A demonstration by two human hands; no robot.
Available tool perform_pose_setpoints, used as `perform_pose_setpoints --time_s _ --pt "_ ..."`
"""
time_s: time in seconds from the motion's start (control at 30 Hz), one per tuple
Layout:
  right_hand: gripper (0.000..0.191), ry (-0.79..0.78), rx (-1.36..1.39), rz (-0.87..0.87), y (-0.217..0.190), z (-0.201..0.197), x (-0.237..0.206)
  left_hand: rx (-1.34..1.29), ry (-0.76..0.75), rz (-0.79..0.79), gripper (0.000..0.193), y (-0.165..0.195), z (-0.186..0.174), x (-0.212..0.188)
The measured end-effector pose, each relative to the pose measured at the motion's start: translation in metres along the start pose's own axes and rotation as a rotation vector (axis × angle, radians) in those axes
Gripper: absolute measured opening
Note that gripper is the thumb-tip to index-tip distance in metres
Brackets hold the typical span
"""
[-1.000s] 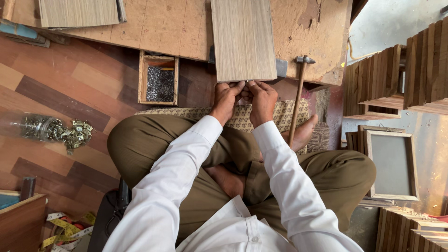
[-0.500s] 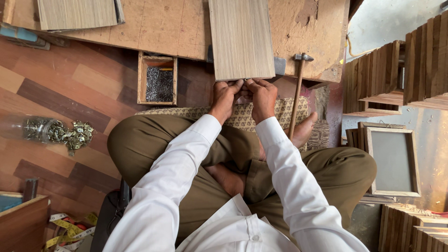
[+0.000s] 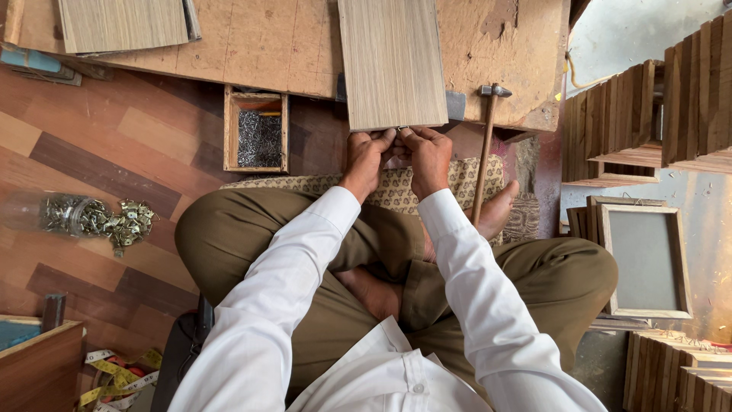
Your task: The person assembles wooden frames by attaching backing boards using a hammer and nails. They repeatedly position the boards, hammer nails into the frame edges, and stack the completed units.
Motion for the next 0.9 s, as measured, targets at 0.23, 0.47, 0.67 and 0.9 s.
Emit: perform_pose_setpoints --time_s 0.23,0.47,0.67,0.9 --pt "0.020 -0.019 0.014 -0.011 -0.003 0.006 -0.001 -0.031 -0.023 0.035 0.018 0.005 0.003 0.001" --pt "0.028 0.223 -0.667 -0.410 -0.032 -0.047 -0.062 0.018 0.186 -0.024 0.015 0.021 0.003 0.007" --pt "0.058 0.402 -1.310 -0.727 -0.026 -0.107 -0.119 0.230 0.413 -0.095 0.020 0.034 0.012 0.021" --pt "0.046 0.375 -1.028 -0.655 -0.016 -0.134 -0.109 0.734 0.194 -0.202 0.016 0.065 -0.018 0.022"
Point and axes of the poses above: each hand's wrist, its own x-axis towards the middle knuckle, its own z-axis out of the palm, y = z × x, the point moved 3 cm from there along x, towards the middle knuckle, and after that the axes turned 9 degrees about x, right-handed, at the moved point
